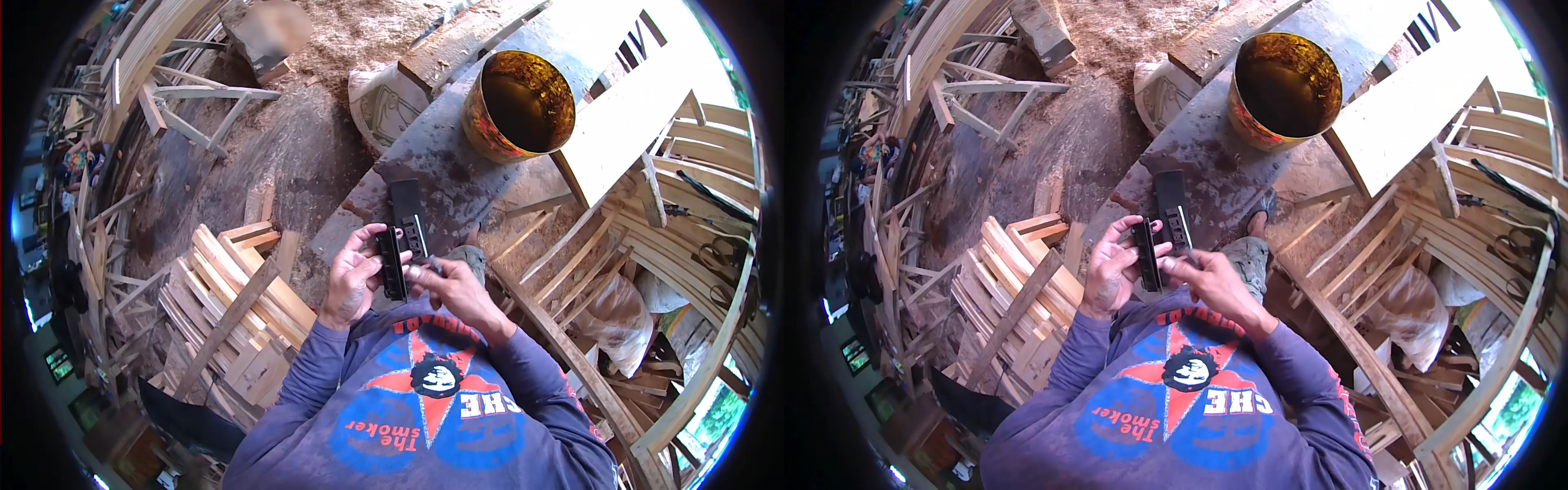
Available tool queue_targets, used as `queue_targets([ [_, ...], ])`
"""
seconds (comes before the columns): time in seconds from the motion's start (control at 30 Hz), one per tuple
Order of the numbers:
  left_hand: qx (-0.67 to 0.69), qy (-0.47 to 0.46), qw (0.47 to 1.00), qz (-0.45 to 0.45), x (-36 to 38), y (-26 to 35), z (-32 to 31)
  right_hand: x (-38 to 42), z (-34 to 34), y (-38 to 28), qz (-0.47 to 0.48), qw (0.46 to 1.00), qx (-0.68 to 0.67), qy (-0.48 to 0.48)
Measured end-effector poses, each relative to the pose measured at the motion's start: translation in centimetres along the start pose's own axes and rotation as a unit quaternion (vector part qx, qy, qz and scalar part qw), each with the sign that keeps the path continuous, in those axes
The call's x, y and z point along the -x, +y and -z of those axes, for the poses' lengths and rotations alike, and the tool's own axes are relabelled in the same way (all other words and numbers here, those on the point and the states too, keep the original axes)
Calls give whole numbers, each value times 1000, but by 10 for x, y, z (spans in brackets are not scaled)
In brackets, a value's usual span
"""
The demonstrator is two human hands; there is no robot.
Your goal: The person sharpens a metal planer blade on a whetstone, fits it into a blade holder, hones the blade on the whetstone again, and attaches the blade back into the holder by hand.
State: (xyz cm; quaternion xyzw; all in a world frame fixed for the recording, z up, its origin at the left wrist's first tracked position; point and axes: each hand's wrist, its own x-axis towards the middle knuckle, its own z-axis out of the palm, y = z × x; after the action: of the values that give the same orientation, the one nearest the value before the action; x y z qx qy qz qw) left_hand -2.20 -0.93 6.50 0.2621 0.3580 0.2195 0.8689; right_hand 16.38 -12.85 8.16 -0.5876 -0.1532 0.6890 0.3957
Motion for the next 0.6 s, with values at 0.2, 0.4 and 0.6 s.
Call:
queue_targets([
  [0.2, -2, 21, 1000, 19, -3, 8, -4, 1, -13, 11, 118, 992, -38, -34],
  [0.4, -20, 20, 999, 41, -2, 11, 1, -2, -14, 19, 202, 979, 22, -1],
  [0.6, -69, 24, 997, 30, -1, 10, 2, 6, -12, 0, 55, 998, -33, -18],
])
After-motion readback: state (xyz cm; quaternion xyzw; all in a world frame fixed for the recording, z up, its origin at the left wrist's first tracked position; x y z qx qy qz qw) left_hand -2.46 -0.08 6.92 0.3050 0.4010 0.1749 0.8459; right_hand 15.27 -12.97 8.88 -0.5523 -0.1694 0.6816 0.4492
